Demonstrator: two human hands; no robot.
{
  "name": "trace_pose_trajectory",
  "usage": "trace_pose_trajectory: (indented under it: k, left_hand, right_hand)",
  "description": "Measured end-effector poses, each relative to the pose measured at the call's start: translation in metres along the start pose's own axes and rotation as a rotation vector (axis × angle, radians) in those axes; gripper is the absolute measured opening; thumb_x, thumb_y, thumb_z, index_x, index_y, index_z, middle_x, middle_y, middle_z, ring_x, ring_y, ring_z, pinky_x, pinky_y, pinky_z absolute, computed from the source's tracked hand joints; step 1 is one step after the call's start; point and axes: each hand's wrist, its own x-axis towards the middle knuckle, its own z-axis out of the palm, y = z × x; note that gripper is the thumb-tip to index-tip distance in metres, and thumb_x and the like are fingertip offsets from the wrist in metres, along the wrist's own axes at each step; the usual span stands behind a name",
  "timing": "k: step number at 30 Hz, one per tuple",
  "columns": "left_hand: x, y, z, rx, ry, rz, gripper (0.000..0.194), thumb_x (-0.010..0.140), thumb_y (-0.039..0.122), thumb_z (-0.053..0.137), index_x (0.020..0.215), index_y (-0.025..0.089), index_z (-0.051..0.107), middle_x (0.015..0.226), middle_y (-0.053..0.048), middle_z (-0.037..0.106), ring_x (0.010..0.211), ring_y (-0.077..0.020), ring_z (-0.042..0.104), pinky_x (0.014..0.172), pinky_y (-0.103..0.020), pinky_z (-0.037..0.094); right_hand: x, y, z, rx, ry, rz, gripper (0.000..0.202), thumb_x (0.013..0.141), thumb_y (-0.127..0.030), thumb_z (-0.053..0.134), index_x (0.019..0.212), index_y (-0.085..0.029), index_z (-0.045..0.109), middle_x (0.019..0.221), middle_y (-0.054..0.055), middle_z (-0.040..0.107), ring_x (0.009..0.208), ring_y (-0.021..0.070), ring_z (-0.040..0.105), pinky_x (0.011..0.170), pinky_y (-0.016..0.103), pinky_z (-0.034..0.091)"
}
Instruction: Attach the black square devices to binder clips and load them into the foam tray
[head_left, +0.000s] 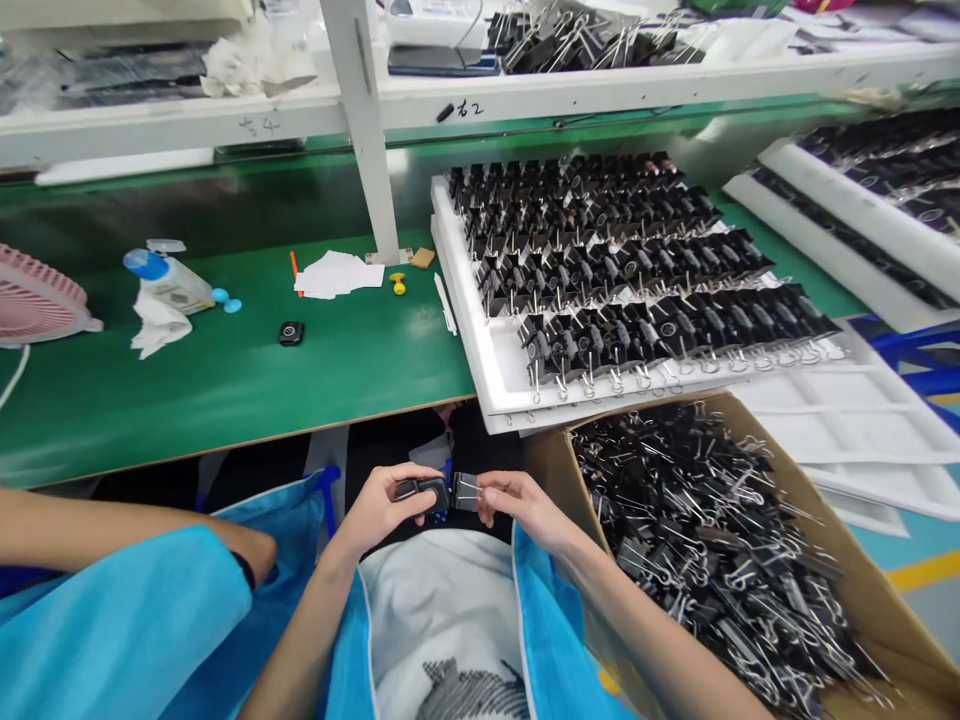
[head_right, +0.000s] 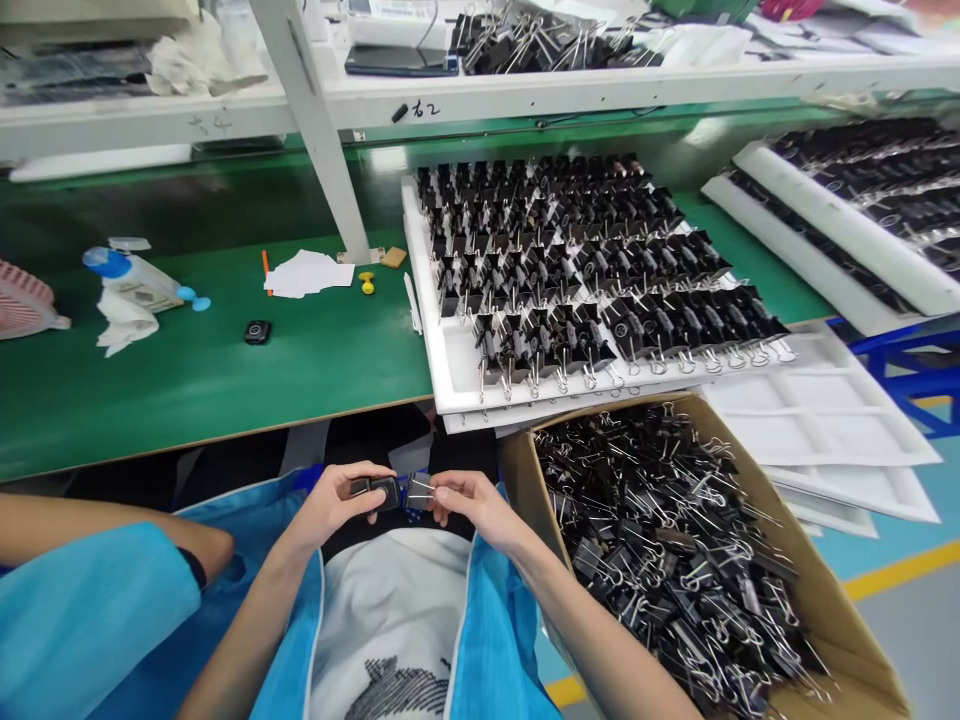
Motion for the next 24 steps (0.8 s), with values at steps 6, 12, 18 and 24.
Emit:
trace_pose_trajectory:
  k: [6, 12, 18, 24]
  left_hand:
    - [-0.003, 0.003, -0.002, 0.248, -0.057, -0.018, 0.038, 0.085, 0.037, 0.077, 0.117, 0.017, 0.078, 0.106, -0.011, 0.073, 0.067, -0.0138, 0.064, 0.062, -0.024, 0.052]
    - [-0.006, 0.007, -0.001, 0.418, -0.079, 0.064, 0.028, 0.087, 0.032, 0.073, 0.11, 0.019, 0.082, 0.094, -0.009, 0.072, 0.071, -0.0153, 0.065, 0.06, -0.022, 0.048]
    - [-0.005, 0.006, -0.001, 0.422, -0.045, 0.055, 0.027, 0.087, 0.029, 0.072, 0.11, 0.02, 0.082, 0.097, -0.009, 0.075, 0.072, -0.0163, 0.067, 0.061, -0.023, 0.049]
    - [-0.007, 0.026, 0.005, 0.463, -0.143, 0.05, 0.03, 0.08, 0.02, 0.076, 0.109, 0.023, 0.082, 0.103, -0.005, 0.079, 0.09, -0.0203, 0.072, 0.08, -0.026, 0.053]
  right_hand:
    - [-0.006, -0.009, 0.006, -0.132, -0.031, 0.091, 0.05, 0.081, -0.058, 0.081, 0.094, -0.01, 0.072, 0.075, 0.004, 0.066, 0.065, 0.013, 0.059, 0.067, 0.026, 0.045]
    - [-0.004, -0.011, 0.014, -0.21, -0.018, 0.119, 0.048, 0.083, -0.058, 0.079, 0.097, -0.013, 0.072, 0.074, 0.002, 0.065, 0.066, 0.0138, 0.058, 0.068, 0.027, 0.044]
    - [-0.001, -0.01, 0.015, -0.224, 0.02, 0.103, 0.045, 0.083, -0.056, 0.078, 0.097, -0.013, 0.07, 0.075, 0.002, 0.065, 0.067, 0.0153, 0.059, 0.069, 0.029, 0.046]
    - [-0.005, -0.025, 0.027, -0.391, -0.121, 0.015, 0.044, 0.089, -0.044, 0.076, 0.122, -0.017, 0.068, 0.103, 0.007, 0.07, 0.085, 0.0186, 0.061, 0.077, 0.03, 0.047]
